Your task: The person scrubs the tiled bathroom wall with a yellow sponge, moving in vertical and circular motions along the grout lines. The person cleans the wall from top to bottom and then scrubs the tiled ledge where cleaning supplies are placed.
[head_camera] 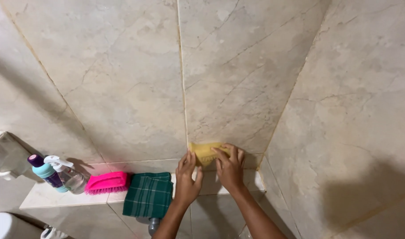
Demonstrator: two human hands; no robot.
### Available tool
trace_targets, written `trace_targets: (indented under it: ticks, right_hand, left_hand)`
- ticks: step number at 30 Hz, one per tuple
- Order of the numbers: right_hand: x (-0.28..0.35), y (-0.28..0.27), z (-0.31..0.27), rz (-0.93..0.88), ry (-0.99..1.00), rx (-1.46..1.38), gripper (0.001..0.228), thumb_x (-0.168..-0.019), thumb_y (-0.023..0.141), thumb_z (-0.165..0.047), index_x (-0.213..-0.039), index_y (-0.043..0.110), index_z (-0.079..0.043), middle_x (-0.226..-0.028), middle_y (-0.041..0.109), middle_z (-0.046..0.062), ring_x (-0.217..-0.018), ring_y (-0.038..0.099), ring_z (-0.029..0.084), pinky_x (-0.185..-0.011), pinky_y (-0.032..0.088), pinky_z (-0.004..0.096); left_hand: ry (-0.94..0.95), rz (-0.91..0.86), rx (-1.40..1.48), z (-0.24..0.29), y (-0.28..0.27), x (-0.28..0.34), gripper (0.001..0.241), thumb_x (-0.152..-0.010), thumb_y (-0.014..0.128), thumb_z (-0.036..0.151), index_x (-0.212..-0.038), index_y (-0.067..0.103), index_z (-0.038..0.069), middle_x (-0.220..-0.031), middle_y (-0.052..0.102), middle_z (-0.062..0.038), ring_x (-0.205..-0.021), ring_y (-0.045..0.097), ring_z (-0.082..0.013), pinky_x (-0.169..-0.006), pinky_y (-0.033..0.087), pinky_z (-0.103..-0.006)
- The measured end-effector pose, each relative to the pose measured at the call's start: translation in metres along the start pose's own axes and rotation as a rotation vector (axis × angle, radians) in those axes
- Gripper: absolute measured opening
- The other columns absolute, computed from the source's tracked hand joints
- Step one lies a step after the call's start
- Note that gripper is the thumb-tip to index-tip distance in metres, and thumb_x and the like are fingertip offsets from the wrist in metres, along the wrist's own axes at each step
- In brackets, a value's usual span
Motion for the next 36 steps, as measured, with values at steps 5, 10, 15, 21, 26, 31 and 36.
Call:
trace_targets:
  ticks: [5,10,15,21,26,31,36]
  right_hand:
    - [-0.013,-0.014,-0.012,0.086,-0.029,-0.041,0.048,-0.080,0.077,-0.004,-0.125,0.071,-0.019,-0.128,0.056,0.009,-0.116,0.047,0.034,-0.099,0.040,0.047]
    - [-0.002,0.002,-0.010,0.128,-0.053,-0.007,0.049,-0.079,0.077,-0.005,-0.125,0.071,-0.018,-0.125,0.057,0.010,-0.115,0.047,0.035,-0.098,0.040,0.047]
    - [0.025,0.035,0.008,0.015,-0.023,-0.002,0.045,-0.079,0.075,-0.005,-0.121,0.074,-0.021,-0.121,0.058,0.006,-0.111,0.048,0.033,-0.097,0.041,0.046]
    - [0.058,0.062,0.040,-0.122,0.023,0.066,0.041,-0.079,0.075,-0.007,-0.118,0.075,-0.023,-0.120,0.058,0.003,-0.111,0.049,0.033,-0.095,0.041,0.047]
    - [0.047,0.035,0.050,-0.049,0.061,0.093,0.042,-0.081,0.075,-0.005,-0.119,0.073,-0.021,-0.123,0.058,0.007,-0.114,0.049,0.035,-0.098,0.042,0.048]
    - [0.008,-0.025,0.039,0.160,0.043,0.059,0.044,-0.084,0.073,0.000,-0.124,0.071,-0.018,-0.127,0.056,0.012,-0.122,0.048,0.037,-0.104,0.041,0.047]
    - [0.012,-0.028,0.043,0.215,-0.055,0.145,0.041,-0.087,0.073,0.001,-0.125,0.070,-0.013,-0.138,0.055,0.013,-0.129,0.048,0.038,-0.107,0.038,0.048]
  left_hand:
    - [0.070,0.063,0.085,0.049,-0.039,-0.032,0.071,-0.091,0.066,0.007,-0.155,0.038,-0.004,-0.157,0.045,-0.027,-0.143,0.044,-0.0407,-0.112,0.037,-0.0483]
    - [0.078,0.061,0.055,0.032,-0.029,-0.022,0.074,-0.091,0.065,0.007,-0.158,0.035,-0.001,-0.161,0.040,-0.024,-0.146,0.042,-0.0404,-0.114,0.036,-0.0478]
    - [0.050,0.067,0.028,-0.012,0.001,0.014,0.071,-0.090,0.066,0.005,-0.155,0.039,-0.003,-0.159,0.042,-0.027,-0.144,0.044,-0.0426,-0.112,0.039,-0.0480]
    - [-0.110,-0.101,0.118,-0.038,0.036,0.043,0.068,-0.089,0.067,0.005,-0.151,0.040,-0.008,-0.154,0.043,-0.031,-0.142,0.045,-0.0442,-0.115,0.041,-0.0451]
    - [-0.066,-0.139,0.182,-0.004,0.038,0.029,0.073,-0.090,0.067,0.005,-0.155,0.034,-0.004,-0.157,0.040,-0.030,-0.147,0.038,-0.0448,-0.118,0.035,-0.0470]
    - [0.073,-0.120,0.232,0.057,0.021,-0.017,0.076,-0.091,0.065,0.003,-0.159,0.032,0.000,-0.162,0.037,-0.028,-0.152,0.035,-0.0434,-0.119,0.033,-0.0485]
    - [0.108,-0.035,0.201,0.065,0.035,-0.026,0.074,-0.090,0.066,0.004,-0.158,0.035,0.000,-0.163,0.036,-0.029,-0.149,0.038,-0.0422,-0.114,0.036,-0.0498]
Point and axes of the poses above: each hand's wrist, its own x-axis away from the middle knuckle, its own y-axis out of the palm, z = x × y, the point moved 7 cm from there along -x, towards the middle knuckle
